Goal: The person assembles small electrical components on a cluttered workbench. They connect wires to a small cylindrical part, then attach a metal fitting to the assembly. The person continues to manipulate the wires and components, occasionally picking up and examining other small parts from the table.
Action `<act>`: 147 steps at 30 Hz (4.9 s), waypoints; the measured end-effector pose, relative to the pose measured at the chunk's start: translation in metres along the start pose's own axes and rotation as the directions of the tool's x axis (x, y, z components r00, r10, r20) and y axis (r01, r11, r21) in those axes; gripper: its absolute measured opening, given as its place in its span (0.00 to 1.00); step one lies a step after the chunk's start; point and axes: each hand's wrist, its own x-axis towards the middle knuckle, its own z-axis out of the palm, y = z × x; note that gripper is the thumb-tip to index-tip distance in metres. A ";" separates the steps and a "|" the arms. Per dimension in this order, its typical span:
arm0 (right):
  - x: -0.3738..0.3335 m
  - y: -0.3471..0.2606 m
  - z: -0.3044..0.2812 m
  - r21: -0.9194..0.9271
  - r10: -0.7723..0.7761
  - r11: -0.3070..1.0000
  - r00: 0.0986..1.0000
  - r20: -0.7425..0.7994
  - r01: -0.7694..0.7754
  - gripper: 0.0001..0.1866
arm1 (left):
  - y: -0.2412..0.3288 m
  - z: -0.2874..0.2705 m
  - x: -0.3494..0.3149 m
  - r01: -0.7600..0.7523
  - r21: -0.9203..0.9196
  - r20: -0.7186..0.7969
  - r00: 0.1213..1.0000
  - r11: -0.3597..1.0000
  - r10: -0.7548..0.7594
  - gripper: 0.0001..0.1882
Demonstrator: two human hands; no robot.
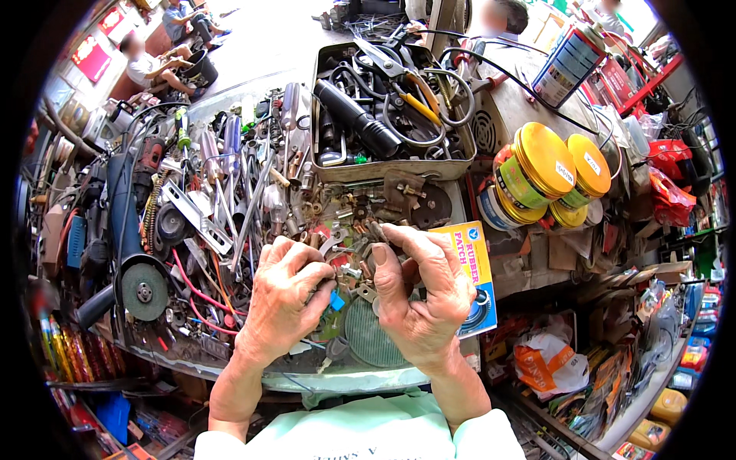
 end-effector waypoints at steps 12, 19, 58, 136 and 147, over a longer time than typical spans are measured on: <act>-0.002 0.001 0.001 0.070 0.120 0.991 0.992 -0.025 -0.118 0.12 | -0.004 -0.011 0.003 0.094 -0.412 -0.216 0.956 0.906 -0.198 0.07; -0.003 0.001 0.006 -0.018 0.051 0.999 0.975 0.215 -0.048 0.11 | -0.024 -0.040 -0.001 -0.096 -0.973 0.025 0.860 -0.210 -0.509 0.17; 0.029 -0.010 0.049 -0.332 -0.055 0.846 0.688 0.723 0.417 0.06 | -0.023 -0.059 -0.024 0.343 -0.934 0.282 0.880 0.100 -0.382 0.12; 0.016 0.002 0.078 -0.398 -0.087 0.857 0.854 0.514 0.327 0.08 | -0.047 -0.059 -0.031 -0.078 -0.610 0.345 0.870 -0.788 -0.354 0.39; 0.013 -0.029 0.068 0.312 0.337 0.794 0.804 0.490 -0.522 0.09 | -0.032 -0.050 -0.030 0.025 -0.527 0.465 0.845 -0.849 -0.264 0.39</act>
